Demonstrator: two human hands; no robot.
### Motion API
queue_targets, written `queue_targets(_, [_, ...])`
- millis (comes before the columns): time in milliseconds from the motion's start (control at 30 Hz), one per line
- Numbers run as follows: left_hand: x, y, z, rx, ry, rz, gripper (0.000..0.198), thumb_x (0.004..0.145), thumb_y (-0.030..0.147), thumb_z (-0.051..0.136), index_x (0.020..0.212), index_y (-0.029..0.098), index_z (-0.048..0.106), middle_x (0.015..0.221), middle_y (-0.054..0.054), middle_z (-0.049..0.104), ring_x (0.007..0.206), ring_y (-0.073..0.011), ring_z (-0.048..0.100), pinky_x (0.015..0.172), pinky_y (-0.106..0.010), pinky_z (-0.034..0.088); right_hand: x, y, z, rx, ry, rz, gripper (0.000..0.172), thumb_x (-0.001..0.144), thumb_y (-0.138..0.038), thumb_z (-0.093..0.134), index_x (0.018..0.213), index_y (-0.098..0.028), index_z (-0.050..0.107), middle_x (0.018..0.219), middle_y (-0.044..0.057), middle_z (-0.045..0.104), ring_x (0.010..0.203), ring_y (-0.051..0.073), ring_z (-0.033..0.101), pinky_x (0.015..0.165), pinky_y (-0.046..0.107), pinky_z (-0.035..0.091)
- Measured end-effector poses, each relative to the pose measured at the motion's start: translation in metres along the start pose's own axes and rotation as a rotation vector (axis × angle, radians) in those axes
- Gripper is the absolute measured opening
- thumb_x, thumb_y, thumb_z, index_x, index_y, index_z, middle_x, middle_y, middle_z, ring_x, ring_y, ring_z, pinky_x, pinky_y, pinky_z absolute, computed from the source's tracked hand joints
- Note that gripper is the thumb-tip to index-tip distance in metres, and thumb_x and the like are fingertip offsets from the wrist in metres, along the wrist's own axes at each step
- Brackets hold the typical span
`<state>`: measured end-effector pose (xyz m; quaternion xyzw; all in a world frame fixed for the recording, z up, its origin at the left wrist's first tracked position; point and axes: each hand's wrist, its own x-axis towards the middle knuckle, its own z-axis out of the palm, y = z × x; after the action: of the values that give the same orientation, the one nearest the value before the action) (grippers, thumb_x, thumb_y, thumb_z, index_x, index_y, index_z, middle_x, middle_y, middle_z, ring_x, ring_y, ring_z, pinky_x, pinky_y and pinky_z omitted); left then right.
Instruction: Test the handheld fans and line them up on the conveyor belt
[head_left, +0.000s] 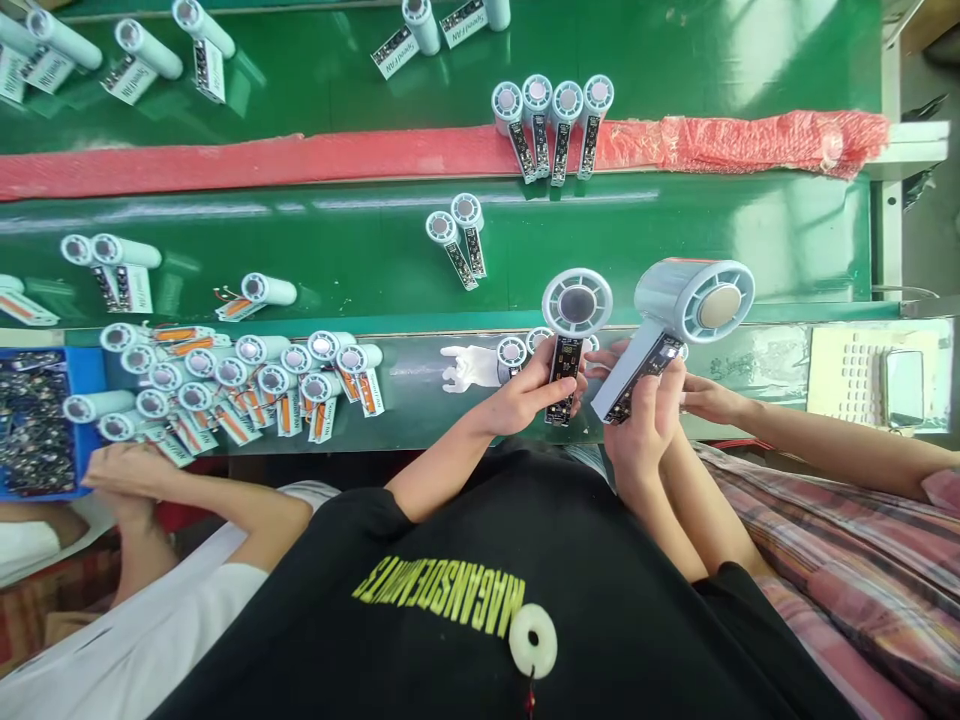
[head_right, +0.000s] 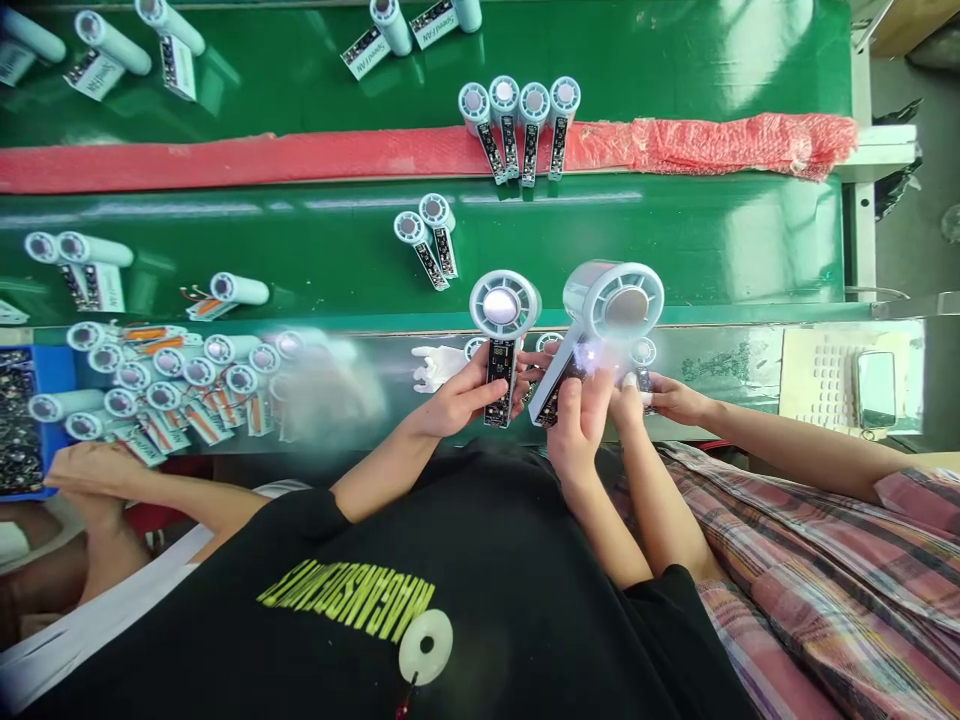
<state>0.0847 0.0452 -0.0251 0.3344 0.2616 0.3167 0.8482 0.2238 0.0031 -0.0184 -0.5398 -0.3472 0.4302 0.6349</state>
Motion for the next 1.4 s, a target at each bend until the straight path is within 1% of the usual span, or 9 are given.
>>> queue_targets(133, [-0.001, -0.001, 0.000, 0.059, -0.022, -0.009, 0.036, 0.089, 0.039, 0.061, 0.111, 0.023, 0.039, 0.092, 0.000, 0.051, 0.076, -0.0135, 0.056, 0.068, -0.030, 0.049, -0.005, -0.004, 0.003, 0.041, -0.035, -0.055, 0.030, 0.095, -0.044, 0.050, 0.123, -0.032, 0.046, 0.117, 0.007, 0.061, 0.107, 0.027, 0.065, 0.086, 0.049, 0.058])
queue_targets(333, [0.000, 0.006, 0.000, 0.211, 0.003, 0.030, 0.038, 0.090, 0.041, 0.060, 0.114, 0.022, 0.037, 0.092, -0.001, 0.053, 0.076, -0.0133, 0.056, 0.070, -0.030, 0.049, -0.013, -0.017, 0.007, 0.067, -0.083, 0.000, 0.031, 0.096, -0.043, 0.048, 0.124, -0.031, 0.043, 0.122, 0.009, 0.059, 0.112, 0.028, 0.064, 0.089, 0.053, 0.057])
queue_targets(433, [0.000, 0.006, -0.001, 0.139, 0.004, 0.031, 0.040, 0.090, 0.040, 0.061, 0.117, 0.023, 0.037, 0.089, 0.000, 0.054, 0.073, -0.0132, 0.056, 0.068, -0.029, 0.049, -0.015, -0.018, 0.009, 0.077, -0.076, 0.014, 0.032, 0.097, -0.044, 0.047, 0.125, -0.029, 0.042, 0.121, 0.009, 0.059, 0.113, 0.027, 0.063, 0.088, 0.053, 0.058])
queue_targets(567, [0.000, 0.004, 0.000, 0.008, 0.037, 0.042, 0.028, 0.087, 0.035, 0.064, 0.106, 0.021, 0.048, 0.099, -0.003, 0.053, 0.072, -0.0116, 0.054, 0.065, -0.029, 0.049, -0.015, -0.016, 0.009, 0.090, -0.008, -0.041, 0.029, 0.097, -0.041, 0.048, 0.122, -0.028, 0.043, 0.114, 0.006, 0.061, 0.101, 0.024, 0.067, 0.081, 0.049, 0.061])
queue_targets(667, [-0.001, 0.004, 0.001, -0.046, 0.008, 0.069, 0.022, 0.088, 0.031, 0.062, 0.104, 0.020, 0.051, 0.092, -0.003, 0.053, 0.071, -0.0117, 0.053, 0.062, -0.028, 0.048, -0.014, -0.015, 0.006, 0.104, -0.052, -0.021, 0.024, 0.097, -0.043, 0.045, 0.117, -0.030, 0.047, 0.113, 0.006, 0.062, 0.090, 0.022, 0.069, 0.073, 0.044, 0.062])
queue_targets(767, [-0.001, 0.004, 0.001, -0.061, -0.006, 0.078, 0.023, 0.089, 0.029, 0.061, 0.106, 0.021, 0.049, 0.086, -0.002, 0.053, 0.069, -0.0120, 0.053, 0.062, -0.028, 0.047, -0.013, -0.014, 0.002, 0.114, -0.091, 0.033, 0.021, 0.097, -0.042, 0.046, 0.116, -0.032, 0.048, 0.119, 0.006, 0.059, 0.089, 0.021, 0.067, 0.070, 0.042, 0.062])
queue_targets(967, [0.000, 0.002, 0.001, -0.018, 0.001, 0.113, 0.026, 0.088, 0.028, 0.062, 0.109, 0.023, 0.048, 0.109, -0.004, 0.047, 0.075, -0.0110, 0.053, 0.060, -0.026, 0.048, -0.010, -0.010, 0.000, 0.124, -0.114, 0.082, 0.023, 0.096, -0.037, 0.048, 0.118, -0.032, 0.049, 0.116, 0.005, 0.058, 0.097, 0.023, 0.065, 0.070, 0.040, 0.061])
queue_targets(1233, [-0.002, 0.003, 0.000, 0.088, 0.013, 0.087, 0.030, 0.089, 0.034, 0.060, 0.111, 0.022, 0.044, 0.105, -0.005, 0.049, 0.077, -0.0122, 0.053, 0.066, -0.027, 0.050, -0.006, -0.004, -0.002, 0.086, -0.135, 0.110, 0.027, 0.096, -0.040, 0.048, 0.121, -0.032, 0.048, 0.115, 0.005, 0.059, 0.099, 0.024, 0.065, 0.075, 0.043, 0.060])
queue_targets(1400, [0.000, 0.000, 0.001, 0.136, 0.084, 0.053, 0.038, 0.087, 0.040, 0.063, 0.114, 0.023, 0.042, 0.111, -0.006, 0.050, 0.078, -0.0127, 0.054, 0.066, -0.027, 0.051, -0.006, 0.002, -0.002, 0.025, -0.117, 0.123, 0.038, 0.093, -0.045, 0.051, 0.128, -0.031, 0.042, 0.116, 0.006, 0.058, 0.097, 0.024, 0.065, 0.075, 0.042, 0.060])
